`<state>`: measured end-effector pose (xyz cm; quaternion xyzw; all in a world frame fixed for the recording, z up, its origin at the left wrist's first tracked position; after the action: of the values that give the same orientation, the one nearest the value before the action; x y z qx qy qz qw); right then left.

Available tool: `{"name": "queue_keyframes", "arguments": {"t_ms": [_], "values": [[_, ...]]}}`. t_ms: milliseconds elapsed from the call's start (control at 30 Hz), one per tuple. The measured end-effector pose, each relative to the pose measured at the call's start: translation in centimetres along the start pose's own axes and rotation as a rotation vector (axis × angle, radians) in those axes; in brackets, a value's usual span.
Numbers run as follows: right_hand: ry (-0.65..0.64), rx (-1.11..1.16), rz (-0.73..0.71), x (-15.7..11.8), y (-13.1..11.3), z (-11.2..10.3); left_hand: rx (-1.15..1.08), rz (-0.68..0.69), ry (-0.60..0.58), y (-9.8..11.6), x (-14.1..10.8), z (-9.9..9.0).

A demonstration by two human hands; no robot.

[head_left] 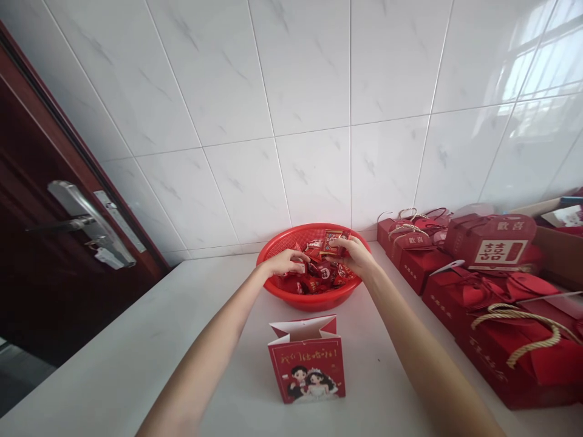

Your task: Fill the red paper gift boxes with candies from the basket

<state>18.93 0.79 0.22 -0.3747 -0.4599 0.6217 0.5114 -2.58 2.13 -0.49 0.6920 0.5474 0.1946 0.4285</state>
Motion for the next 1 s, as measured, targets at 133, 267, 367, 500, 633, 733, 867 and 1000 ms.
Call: {"name": "queue_keyframes", "arguments": {"t_ms": [133,267,367,500,633,733,867,1000], "values": [[-0.017,-0.003,-0.003,-0.1,0.0,0.0,-0.034,0.017,0.048,0.4,0.0,0.1],[-0.019,-0.017,-0.002,0.1,0.0,0.0,0.026,-0.003,0.081,0.1,0.2,0.1],[-0.014,-0.025,0.006,0.1,0.1,0.0,0.1,-0.057,0.058,-0.2,0.1,0.4],[-0.003,-0.032,0.014,0.0,0.1,-0.1,0.134,-0.117,-0.032,0.1,-0.4,1.1],[0.004,-0.034,0.008,0.0,0.1,-0.1,0.116,-0.183,-0.162,0.5,-0.7,1.6],[0.006,-0.038,0.004,0.0,0.1,-0.1,0.105,-0.209,-0.216,0.5,-0.8,1.7],[0.012,-0.053,0.012,0.0,0.0,-0.1,0.102,-0.226,-0.251,0.2,-0.5,1.6],[0.009,-0.061,0.016,-0.1,-0.1,0.0,0.101,-0.225,-0.271,0.1,-0.3,1.7]]}}
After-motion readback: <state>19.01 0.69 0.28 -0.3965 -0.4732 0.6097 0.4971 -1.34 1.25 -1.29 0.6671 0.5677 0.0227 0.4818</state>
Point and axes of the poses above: each hand's wrist, its own x-axis towards the middle knuckle, its own z-axis out of the palm, y = z × x, the point moved 2 cm from there along x, towards the middle knuckle, and after that the axes turned 13 degrees about -x, right-handed, at the moved point
